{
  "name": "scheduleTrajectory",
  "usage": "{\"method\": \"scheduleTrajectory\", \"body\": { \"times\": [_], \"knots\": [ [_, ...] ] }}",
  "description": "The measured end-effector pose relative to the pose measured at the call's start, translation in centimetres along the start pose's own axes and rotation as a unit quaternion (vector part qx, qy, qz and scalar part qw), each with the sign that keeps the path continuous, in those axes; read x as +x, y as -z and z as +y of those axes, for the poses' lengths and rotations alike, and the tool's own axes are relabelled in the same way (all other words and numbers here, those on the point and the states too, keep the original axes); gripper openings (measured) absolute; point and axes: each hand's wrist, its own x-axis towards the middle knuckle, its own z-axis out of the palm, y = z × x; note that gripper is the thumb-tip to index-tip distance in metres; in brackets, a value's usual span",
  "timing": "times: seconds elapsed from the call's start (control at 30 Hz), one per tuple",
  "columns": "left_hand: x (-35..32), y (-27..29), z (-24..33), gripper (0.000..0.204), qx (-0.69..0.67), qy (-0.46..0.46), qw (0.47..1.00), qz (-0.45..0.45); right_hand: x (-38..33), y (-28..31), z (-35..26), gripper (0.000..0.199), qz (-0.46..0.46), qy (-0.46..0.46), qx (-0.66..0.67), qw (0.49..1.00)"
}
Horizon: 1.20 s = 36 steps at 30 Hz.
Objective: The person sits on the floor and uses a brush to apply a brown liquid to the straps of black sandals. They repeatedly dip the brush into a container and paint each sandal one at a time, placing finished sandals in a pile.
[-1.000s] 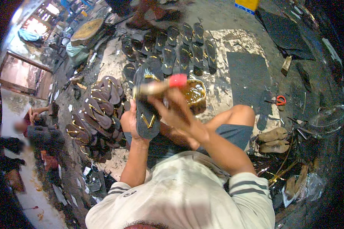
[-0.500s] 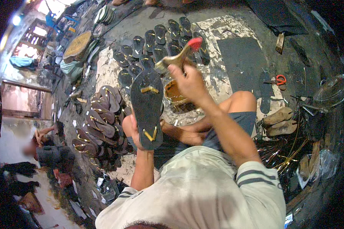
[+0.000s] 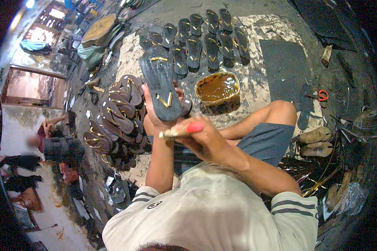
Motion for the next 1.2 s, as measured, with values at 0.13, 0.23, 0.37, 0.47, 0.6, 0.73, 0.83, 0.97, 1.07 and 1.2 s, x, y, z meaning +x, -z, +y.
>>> {"method": "scheduleTrajectory", "body": {
  "times": [0.13, 0.23, 0.37, 0.47, 0.6, 0.73, 0.83, 0.97, 1.07, 1.2],
  "knots": [
    [0.2, 0.7, -1.0, 0.057, -0.031, 0.068, 0.994, -0.076, 2.7, 2.5, 1.6, 0.027, -0.01, 0.089, -0.185, 0.979],
    [-1.8, -2.9, -3.6, 0.051, -0.158, 0.068, 0.985, 0.019, 6.5, 3.3, 6.3, 0.021, 0.04, 0.059, -0.241, 0.968],
    [-0.1, 1.5, -3.1, 0.052, -0.123, 0.089, 0.985, -0.076, 7.0, 2.8, 6.4, 0.025, 0.004, 0.072, -0.226, 0.971],
    [4.3, 3.6, -0.7, 0.063, 0.05, 0.091, 0.993, -0.049, 1.9, 1.5, 6.8, 0.042, -0.018, -0.079, -0.109, 0.991],
    [14.2, 11.3, 3.5, 0.046, 0.057, 0.061, 0.995, 0.063, 3.8, 4.2, 3.5, 0.029, 0.193, -0.239, 0.046, 0.951],
    [23.4, 13.1, 5.6, 0.037, 0.074, 0.009, 0.982, 0.171, 1.8, 8.6, 2.8, 0.026, 0.291, -0.209, -0.053, 0.932],
    [29.4, 13.7, 6.7, 0.036, 0.1, 0.014, 0.978, 0.185, -0.4, 11.3, 1.5, 0.029, 0.338, -0.286, -0.146, 0.885],
    [34.5, 17.8, 15.7, 0.059, 0.166, -0.086, 0.945, 0.269, 0.0, 11.5, 2.5, 0.035, 0.319, -0.302, -0.204, 0.875],
    [32.1, 20.4, 19.3, 0.062, 0.32, -0.098, 0.901, 0.276, 2.3, 11.0, 2.7, 0.034, 0.297, -0.324, -0.21, 0.873],
    [23.4, 16.4, 18.3, 0.034, 0.645, -0.183, 0.732, 0.122, 0.7, 12.3, 5.4, 0.029, 0.313, -0.337, -0.175, 0.871]
  ]
}}
